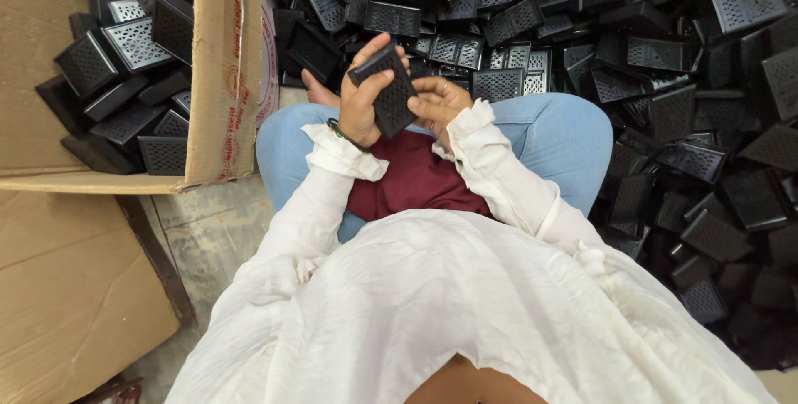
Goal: The person sits cross-legged on the floor and repeatedly picks up small black perforated boxes from a large pile, inspects them, and places them into a cardboard box. The person handles the items one at a time, turning them over and moving them from the pile into the box.
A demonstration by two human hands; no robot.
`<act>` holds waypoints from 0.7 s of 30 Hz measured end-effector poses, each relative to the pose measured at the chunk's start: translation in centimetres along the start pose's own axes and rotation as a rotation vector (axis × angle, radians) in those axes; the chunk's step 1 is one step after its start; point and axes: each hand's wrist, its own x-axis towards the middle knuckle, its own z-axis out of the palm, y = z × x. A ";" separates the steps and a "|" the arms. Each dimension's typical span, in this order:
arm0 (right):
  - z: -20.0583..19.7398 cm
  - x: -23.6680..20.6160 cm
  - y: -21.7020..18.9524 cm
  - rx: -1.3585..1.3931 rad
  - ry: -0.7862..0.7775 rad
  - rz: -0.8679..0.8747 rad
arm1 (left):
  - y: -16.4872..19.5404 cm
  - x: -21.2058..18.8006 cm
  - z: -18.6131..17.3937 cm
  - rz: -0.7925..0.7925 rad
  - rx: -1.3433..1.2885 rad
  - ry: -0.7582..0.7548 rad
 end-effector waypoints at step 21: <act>-3.3 6.6 -4.5 -1.849 0.217 0.423 | 13.6 1.8 -6.0 0.045 -0.291 0.064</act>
